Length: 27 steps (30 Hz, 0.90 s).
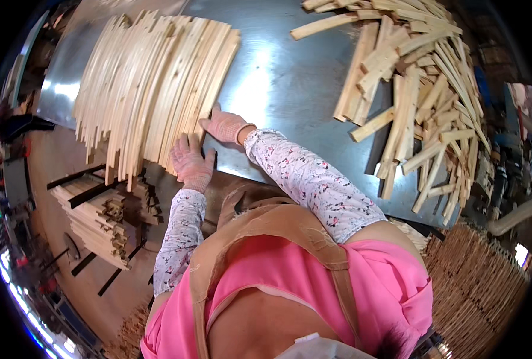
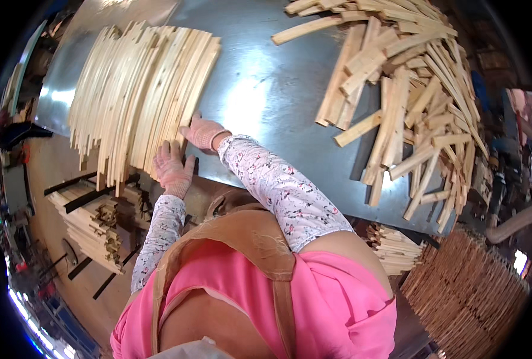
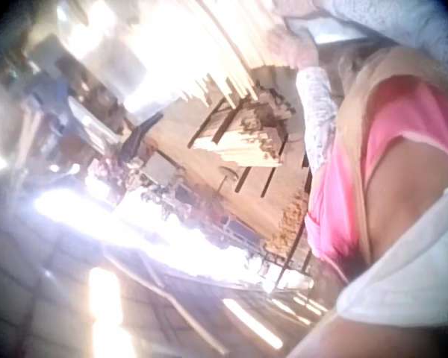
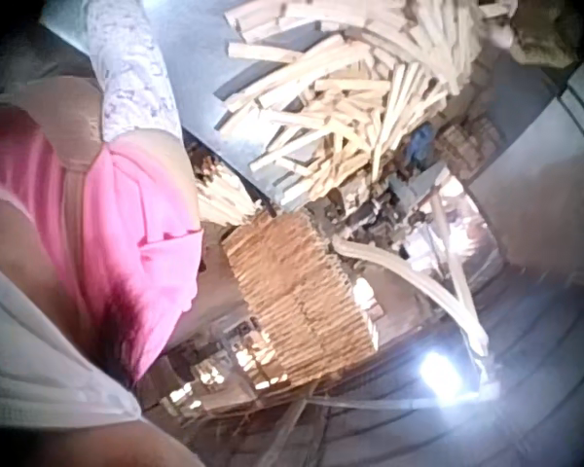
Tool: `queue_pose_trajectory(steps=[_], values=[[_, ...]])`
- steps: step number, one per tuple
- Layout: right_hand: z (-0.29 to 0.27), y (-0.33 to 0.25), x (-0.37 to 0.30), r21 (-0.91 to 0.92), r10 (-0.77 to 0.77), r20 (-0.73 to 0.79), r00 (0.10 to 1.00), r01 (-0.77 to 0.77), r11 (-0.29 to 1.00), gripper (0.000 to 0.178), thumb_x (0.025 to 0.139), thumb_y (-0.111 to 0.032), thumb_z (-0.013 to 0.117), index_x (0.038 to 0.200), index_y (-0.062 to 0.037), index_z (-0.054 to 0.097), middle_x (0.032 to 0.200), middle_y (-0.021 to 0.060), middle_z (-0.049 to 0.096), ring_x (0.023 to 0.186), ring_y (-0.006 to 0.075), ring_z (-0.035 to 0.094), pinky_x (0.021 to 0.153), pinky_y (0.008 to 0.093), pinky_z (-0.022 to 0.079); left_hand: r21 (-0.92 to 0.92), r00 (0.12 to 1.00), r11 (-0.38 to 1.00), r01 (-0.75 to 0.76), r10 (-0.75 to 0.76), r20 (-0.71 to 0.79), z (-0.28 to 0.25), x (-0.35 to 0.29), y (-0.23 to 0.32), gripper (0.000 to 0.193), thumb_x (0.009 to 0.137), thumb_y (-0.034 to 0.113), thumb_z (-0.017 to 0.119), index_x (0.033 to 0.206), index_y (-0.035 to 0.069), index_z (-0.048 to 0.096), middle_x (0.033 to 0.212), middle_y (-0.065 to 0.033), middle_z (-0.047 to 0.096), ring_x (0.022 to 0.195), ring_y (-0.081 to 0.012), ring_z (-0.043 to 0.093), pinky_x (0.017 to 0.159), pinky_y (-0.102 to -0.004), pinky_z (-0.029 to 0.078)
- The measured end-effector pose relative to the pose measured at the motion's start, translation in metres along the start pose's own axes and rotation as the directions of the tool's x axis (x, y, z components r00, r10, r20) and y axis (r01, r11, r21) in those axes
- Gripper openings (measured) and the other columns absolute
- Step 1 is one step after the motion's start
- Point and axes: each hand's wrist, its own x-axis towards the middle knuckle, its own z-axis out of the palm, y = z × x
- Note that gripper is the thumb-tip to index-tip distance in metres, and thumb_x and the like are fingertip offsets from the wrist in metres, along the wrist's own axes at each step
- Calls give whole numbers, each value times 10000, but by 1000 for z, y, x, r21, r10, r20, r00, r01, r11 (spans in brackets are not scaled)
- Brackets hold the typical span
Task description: The person sorts small wooden slats on a metal table, picking them up from a disorganized pile and arranging them into neat stacks. The person repeatedly gathers handfuls of slats, aligns them, and places them into a growing stack on the left side of the table.
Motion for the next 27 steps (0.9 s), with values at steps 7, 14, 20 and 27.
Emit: queue_pose_trajectory(steps=[7,14,20,27], values=[[-76,86,-36,-483,-311,-476,822,51,874,561,887,-340,730,1348,-26,669,1235,192,714,1185,378,635,1006,517,496,206,994,974,-100,108,-31,11,-10,-24,762,938,361,741,1619,207,437,1691,-167,333,1595,-372,260,1314,-564,143],[-162,296,-146,-355,-70,-856,513,-483,800,896,848,-423,820,1575,-47,456,1552,217,548,1439,382,503,1182,496,421,264,941,903,-338,329,79,22,-16,-14,755,946,399,723,1614,192,439,1693,-148,332,1608,-358,246,1315,-559,162],[-161,323,-186,-158,94,-835,542,-401,902,810,882,-360,800,1575,-68,501,1561,222,542,1468,416,473,1236,486,404,-160,1000,987,1,4,31,24,-22,28,819,917,466,783,1593,147,446,1679,-203,376,1567,-398,337,1276,-473,316],[-182,311,-193,-249,48,-799,599,-403,881,597,932,-346,732,1440,-49,627,1347,243,662,1261,416,609,1092,500,495,-747,938,603,280,-8,345,32,-2,14,636,899,247,761,1484,65,595,1148,-160,737,1014,-277,701,944,-394,564]])
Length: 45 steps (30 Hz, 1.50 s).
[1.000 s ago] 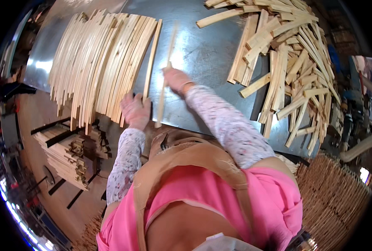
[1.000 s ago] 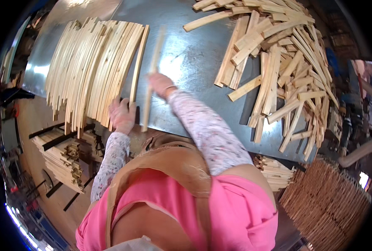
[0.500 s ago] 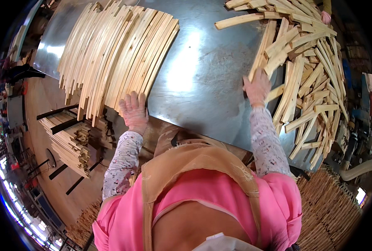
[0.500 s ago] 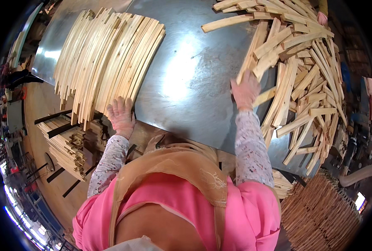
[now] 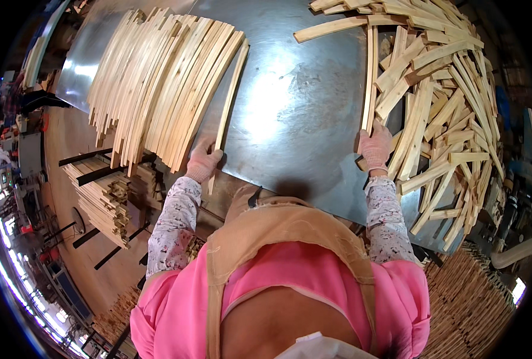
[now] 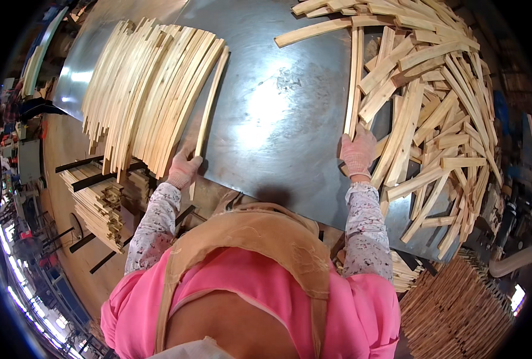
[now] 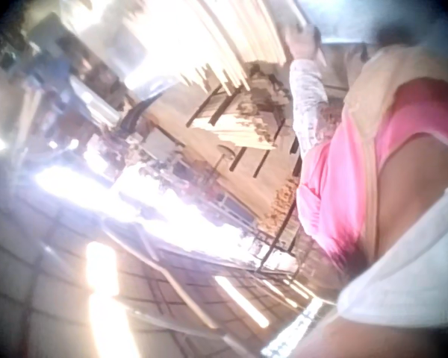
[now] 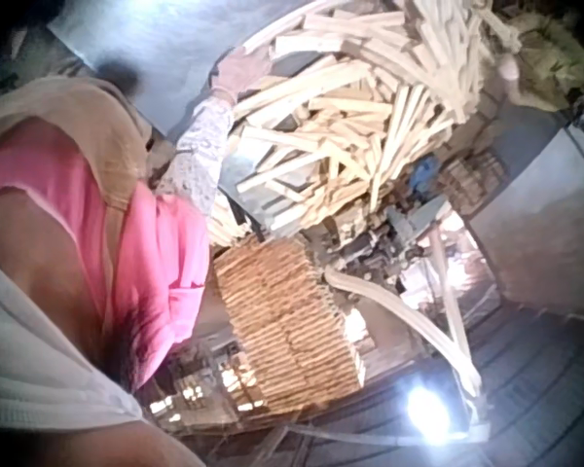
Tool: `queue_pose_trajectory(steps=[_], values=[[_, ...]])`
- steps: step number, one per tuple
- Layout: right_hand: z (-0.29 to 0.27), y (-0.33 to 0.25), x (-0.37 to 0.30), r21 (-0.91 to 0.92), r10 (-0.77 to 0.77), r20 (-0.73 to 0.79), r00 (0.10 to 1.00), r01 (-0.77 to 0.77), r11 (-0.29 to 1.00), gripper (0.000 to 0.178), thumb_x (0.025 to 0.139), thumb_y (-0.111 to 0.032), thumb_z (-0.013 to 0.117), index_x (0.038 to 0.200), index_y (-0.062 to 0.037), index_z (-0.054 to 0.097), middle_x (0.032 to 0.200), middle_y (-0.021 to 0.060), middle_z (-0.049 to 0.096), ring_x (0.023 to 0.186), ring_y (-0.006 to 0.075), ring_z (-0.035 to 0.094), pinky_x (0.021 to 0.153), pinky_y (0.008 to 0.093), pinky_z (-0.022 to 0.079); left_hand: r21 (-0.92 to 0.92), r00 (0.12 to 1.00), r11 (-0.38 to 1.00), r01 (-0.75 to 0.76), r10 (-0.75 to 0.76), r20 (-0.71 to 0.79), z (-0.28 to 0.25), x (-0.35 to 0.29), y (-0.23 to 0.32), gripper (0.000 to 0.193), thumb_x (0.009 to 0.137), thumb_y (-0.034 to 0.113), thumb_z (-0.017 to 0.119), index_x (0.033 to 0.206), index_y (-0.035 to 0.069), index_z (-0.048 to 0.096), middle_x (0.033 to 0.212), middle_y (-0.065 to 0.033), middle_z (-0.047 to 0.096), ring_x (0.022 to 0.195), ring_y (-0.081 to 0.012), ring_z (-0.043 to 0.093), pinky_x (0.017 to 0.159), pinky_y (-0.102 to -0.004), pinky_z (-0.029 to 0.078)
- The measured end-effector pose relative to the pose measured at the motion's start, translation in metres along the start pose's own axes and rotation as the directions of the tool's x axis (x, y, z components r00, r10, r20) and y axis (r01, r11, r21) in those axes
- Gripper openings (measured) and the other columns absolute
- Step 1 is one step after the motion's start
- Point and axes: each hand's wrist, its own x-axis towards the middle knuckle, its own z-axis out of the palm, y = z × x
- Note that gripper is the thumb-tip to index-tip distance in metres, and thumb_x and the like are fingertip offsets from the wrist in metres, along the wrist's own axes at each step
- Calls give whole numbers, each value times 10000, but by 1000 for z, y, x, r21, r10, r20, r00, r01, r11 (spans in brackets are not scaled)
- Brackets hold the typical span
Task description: The person sorts small wooden slats on a metal table, picking them up from a disorganized pile and arranging them into neat stacks. The person repeatedly gathers handfuls of slats, aligns them, and places them into a growing stack on the left side of the table.
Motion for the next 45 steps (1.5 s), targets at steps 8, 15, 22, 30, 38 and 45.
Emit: queue_pose_trajectory(steps=[8,15,22,30,38,45], values=[[15,-150,-115,597,-29,391,920,-230,769,428,989,-315,678,1302,-25,645,1129,261,741,1032,417,719,916,486,559,-731,983,678,76,72,169,2,-54,53,642,865,168,534,1458,-77,537,1101,-155,729,907,-226,720,878,-361,611],[145,-341,-152,593,-599,460,655,276,756,599,870,-333,799,1397,-109,622,1216,210,739,1102,449,720,962,490,589,-740,983,668,73,79,168,-50,-67,48,733,894,167,545,1585,-59,449,1142,-155,721,903,-234,716,877,-351,598],[68,-424,-38,733,-350,677,647,-556,391,281,1051,-268,572,1160,-38,692,794,185,681,898,432,716,745,476,579,-319,976,931,-179,128,-174,-62,-89,-21,661,931,229,633,1548,16,529,1287,-165,703,1059,-263,701,911,-391,556],[33,-450,-13,657,-447,618,646,-112,745,376,956,-396,698,913,-23,733,776,133,704,649,265,656,657,375,544,538,869,838,-93,333,-367,-60,-148,-38,701,840,257,689,1522,164,559,1187,-145,690,1048,-385,683,904,-509,544],[30,-424,-145,809,-746,521,414,40,587,379,958,-339,695,727,-39,681,626,21,607,597,148,571,588,310,463,-204,852,977,67,-162,-497,17,-272,-69,635,924,197,590,1551,110,547,1389,-226,661,1215,-425,655,1045,-481,535],[11,-406,-230,821,-764,552,335,-60,567,500,1056,-478,642,927,-7,749,777,67,702,677,170,645,653,324,520,110,697,974,198,-60,-715,83,-356,-107,618,902,202,648,1514,147,581,1166,-168,694,1064,-393,677,915,-483,554]])
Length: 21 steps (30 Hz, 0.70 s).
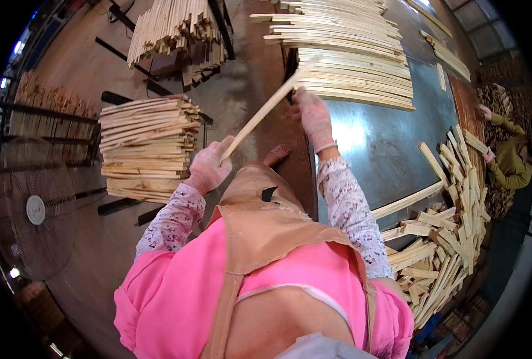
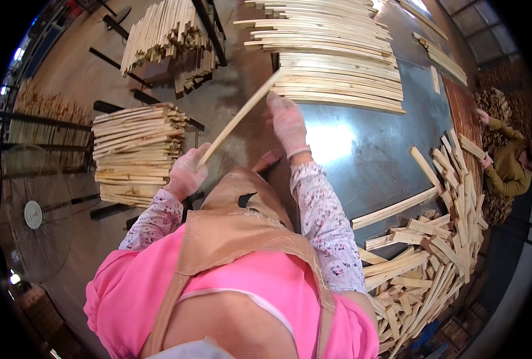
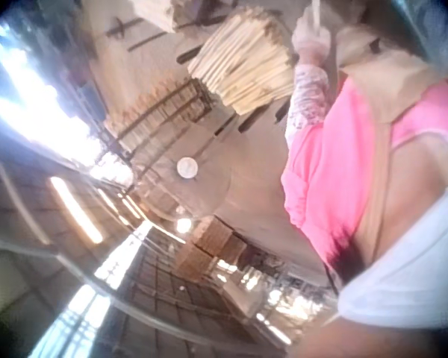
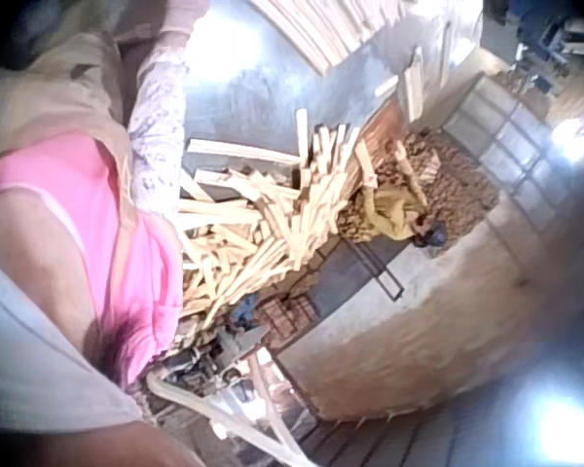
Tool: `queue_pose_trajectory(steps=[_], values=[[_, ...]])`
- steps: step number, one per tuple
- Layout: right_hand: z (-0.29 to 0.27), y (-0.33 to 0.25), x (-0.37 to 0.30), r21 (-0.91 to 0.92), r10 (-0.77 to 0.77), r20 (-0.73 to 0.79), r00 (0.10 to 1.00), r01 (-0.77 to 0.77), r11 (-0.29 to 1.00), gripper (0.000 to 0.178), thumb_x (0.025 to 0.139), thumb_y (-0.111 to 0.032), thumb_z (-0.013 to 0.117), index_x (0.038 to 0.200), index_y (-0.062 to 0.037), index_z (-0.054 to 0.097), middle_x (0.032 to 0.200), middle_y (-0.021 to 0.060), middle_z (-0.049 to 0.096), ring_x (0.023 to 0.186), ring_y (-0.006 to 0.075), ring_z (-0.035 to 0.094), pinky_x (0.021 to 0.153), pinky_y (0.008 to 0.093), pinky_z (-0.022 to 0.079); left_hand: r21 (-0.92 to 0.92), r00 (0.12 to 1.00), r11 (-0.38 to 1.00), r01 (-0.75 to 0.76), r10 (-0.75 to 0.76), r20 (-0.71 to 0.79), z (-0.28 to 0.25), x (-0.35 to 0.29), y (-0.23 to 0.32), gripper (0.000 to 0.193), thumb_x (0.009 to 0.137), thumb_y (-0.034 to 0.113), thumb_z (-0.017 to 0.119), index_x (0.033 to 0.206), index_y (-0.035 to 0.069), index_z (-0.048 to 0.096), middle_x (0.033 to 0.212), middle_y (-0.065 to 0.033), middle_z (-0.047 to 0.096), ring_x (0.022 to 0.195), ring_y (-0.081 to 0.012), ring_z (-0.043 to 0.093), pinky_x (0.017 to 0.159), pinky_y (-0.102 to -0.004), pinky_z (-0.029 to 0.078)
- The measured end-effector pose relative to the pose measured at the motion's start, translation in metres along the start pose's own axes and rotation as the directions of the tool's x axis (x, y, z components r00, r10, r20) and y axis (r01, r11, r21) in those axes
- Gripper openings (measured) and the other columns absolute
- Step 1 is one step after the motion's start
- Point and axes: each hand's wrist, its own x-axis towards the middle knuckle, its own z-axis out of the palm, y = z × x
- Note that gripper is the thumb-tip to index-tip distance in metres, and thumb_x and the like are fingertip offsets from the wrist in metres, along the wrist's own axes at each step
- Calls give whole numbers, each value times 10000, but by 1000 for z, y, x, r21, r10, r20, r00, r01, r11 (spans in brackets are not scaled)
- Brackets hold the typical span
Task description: The person sorts small wooden slats on a metal table, picking them up from a disorganized pile and arranging them into neat stacks. The person repeatedly gathers handfuls of slats, aligns them, and places them into a growing stack on the left side of the table.
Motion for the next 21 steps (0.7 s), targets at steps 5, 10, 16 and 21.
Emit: queue_pose_trajectory(steps=[5,10,16,21], values=[[10,20,17,16,80,115,990,-83,996,360,1033,-373,686,944,-26,724,740,44,663,585,142,606,541,275,463,279,992,958,-63,90,-85,-8,-63,-7,752,822,192,713,1552,170,532,1158,-148,688,974,-381,678,856,-501,531],[51,26,-28,70,-90,93,992,84,994,296,1012,-279,717,821,-52,703,697,14,642,559,121,589,524,272,457,157,971,959,237,-231,-55,-7,-106,-15,636,932,267,632,1552,183,518,1156,-185,675,1011,-411,689,893,-533,547],[51,25,-91,13,-255,150,955,256,967,250,1084,-224,624,1029,-14,748,869,43,697,693,132,633,609,287,508,-337,584,730,594,-680,-444,10,-113,-69,574,1015,259,531,1555,70,488,1159,-327,712,1088,-512,674,950,-525,543],[12,125,-84,-517,126,401,907,111,849,637,1036,-335,698,1511,59,542,1465,229,657,1366,282,627,1132,352,479,-814,117,457,360,-887,-447,-2,-65,-101,592,1032,283,537,1579,67,469,1094,-269,727,898,-377,716,789,-450,562]])
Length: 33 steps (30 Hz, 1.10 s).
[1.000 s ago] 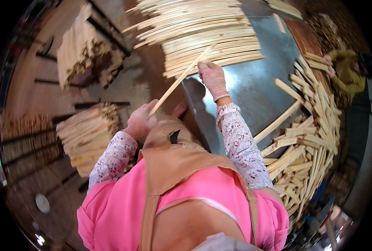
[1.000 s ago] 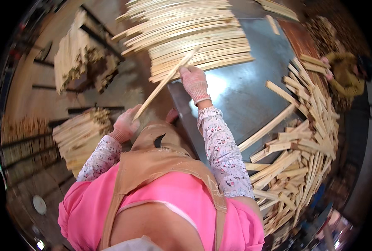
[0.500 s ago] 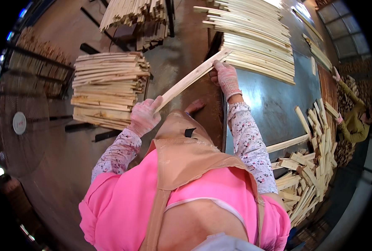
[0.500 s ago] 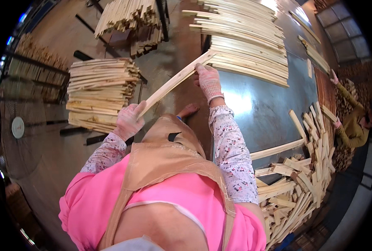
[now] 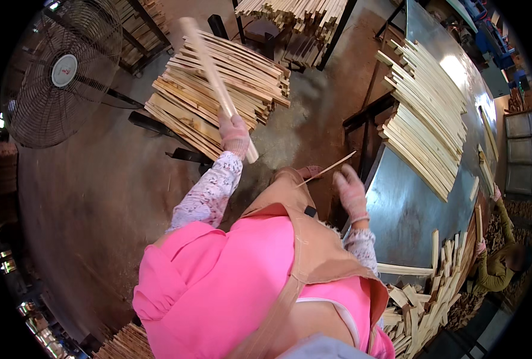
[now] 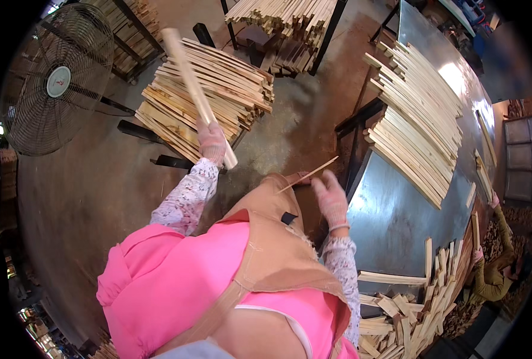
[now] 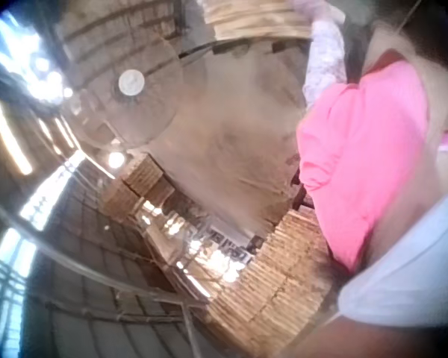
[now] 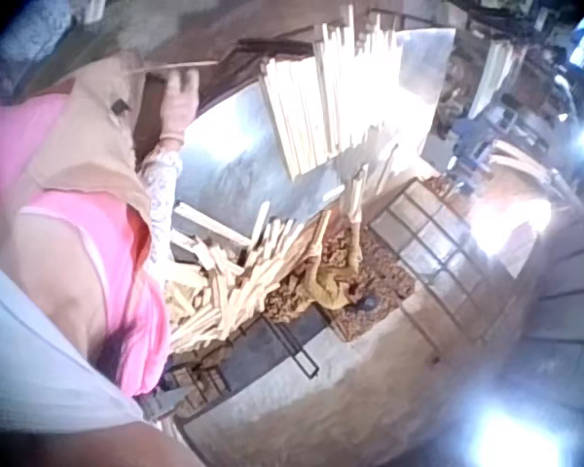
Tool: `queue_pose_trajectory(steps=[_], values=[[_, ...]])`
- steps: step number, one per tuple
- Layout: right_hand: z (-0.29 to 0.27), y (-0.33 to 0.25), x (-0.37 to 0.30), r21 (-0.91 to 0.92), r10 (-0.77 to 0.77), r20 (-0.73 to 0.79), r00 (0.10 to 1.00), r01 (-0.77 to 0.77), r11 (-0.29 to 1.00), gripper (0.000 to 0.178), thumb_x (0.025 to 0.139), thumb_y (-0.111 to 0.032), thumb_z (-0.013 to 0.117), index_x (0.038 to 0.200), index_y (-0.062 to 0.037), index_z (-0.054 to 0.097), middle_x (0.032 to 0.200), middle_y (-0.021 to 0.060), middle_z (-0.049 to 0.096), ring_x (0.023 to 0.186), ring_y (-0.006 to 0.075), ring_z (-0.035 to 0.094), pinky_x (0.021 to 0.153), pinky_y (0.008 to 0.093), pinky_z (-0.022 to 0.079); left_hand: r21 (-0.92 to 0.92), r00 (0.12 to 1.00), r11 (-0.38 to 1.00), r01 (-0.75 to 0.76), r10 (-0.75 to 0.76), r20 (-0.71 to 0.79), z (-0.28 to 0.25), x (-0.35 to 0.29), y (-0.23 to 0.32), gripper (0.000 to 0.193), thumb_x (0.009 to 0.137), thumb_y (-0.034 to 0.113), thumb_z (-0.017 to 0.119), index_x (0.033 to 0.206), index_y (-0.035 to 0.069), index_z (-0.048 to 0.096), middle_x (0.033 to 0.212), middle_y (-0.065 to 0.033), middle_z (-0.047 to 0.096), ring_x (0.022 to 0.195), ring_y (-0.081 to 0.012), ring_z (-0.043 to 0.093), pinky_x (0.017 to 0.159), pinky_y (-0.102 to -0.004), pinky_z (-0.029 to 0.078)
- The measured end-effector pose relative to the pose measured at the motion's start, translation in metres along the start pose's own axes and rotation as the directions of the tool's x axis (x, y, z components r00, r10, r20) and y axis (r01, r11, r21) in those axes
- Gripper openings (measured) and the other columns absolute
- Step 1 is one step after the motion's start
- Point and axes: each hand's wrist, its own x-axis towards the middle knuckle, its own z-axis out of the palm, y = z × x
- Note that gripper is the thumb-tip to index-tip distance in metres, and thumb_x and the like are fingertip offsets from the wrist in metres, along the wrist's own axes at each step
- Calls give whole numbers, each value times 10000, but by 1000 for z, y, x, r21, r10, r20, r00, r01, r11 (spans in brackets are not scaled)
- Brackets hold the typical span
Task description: The person sorts small wooden slats on a metal table, picking them up from a disorganized pile and arranging them into neat stacks. The person repeatedly gathers handfuls of slats, aligns them, and places them into a growing stack on the left side of the table.
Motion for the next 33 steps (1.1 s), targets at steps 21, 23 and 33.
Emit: queue_pose_trajectory(steps=[21,23,33], values=[[-7,54,-102,-197,201,-151,968,-228,953,552,993,-482,638,1422,-136,644,1237,213,741,1194,423,676,1019,474,528,693,747,336,-638,489,451,26,308,-109,557,1134,463,383,1460,107,660,1462,-147,680,1304,-382,651,1100,-457,518],[-36,52,-116,-138,291,-430,855,-381,914,584,973,-485,654,1428,-119,634,1223,219,745,1197,420,677,1018,487,527,578,844,624,-526,297,447,69,245,-113,468,1100,247,415,1467,79,652,1513,-142,647,1354,-367,624,1143,-437,490],[-125,200,-188,418,496,-860,-119,-723,551,814,839,-428,782,1502,-44,508,1179,275,688,1157,477,653,1027,553,514,-267,118,725,-635,432,894,199,-119,29,309,1076,202,631,1305,1,688,1250,-146,729,1189,-257,662,1079,-371,495]])
